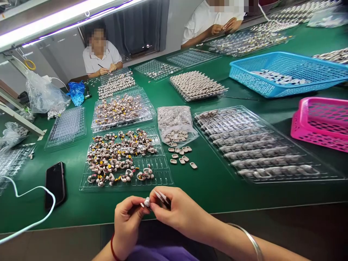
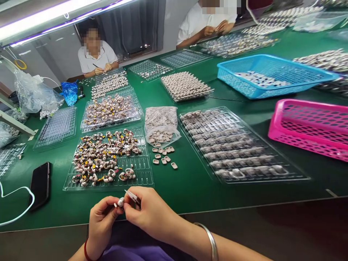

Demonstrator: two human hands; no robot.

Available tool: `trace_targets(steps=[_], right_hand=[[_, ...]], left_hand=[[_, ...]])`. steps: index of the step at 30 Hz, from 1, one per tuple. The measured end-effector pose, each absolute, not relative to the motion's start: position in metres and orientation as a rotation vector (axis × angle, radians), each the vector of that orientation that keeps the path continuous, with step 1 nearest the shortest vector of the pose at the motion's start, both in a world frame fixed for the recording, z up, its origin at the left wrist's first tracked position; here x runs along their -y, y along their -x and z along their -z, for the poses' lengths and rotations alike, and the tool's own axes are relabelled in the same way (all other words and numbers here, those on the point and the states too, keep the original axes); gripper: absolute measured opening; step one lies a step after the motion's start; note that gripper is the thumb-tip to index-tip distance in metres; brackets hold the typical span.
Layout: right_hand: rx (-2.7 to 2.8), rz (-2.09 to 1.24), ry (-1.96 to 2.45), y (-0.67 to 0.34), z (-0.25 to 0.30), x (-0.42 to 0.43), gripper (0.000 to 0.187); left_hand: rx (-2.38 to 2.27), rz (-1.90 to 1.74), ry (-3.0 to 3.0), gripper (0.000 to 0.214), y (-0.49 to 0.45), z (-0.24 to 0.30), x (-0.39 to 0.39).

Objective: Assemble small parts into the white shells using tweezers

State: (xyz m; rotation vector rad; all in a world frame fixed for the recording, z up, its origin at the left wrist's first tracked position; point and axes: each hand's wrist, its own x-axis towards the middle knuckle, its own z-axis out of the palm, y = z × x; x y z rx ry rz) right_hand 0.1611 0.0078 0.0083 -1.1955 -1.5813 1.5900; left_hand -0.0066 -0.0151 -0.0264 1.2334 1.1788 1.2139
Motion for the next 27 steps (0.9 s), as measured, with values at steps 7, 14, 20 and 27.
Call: trace_targets(steps=[7, 14, 20, 27], right_hand=[[1.554, -1.644, 1.138, -0.162, -0.006, -0.011, 0.013], [1.586, -1.494, 1.11, -0.166, -0.005, -0.014, 0.018], [1.722, -1.313, 1.052, -0.169, -0.003, -0.012, 0.02], [1.732, -1.247, 1.101, -0.169, 0.0, -0.007, 0.021]], left_hand=[[-1.218, -1.207, -1.202, 0.005, 0.007, 0.028, 0.013], [-1.139, -1.134, -1.438, 0.014, 0.01, 0.022, 0.014], [-1.153, -1.057, -1.443, 0.016, 0.011, 0.016, 0.014], [-1.196, -1.01, -1.562, 0.006, 0.01, 0.006, 0.007]])
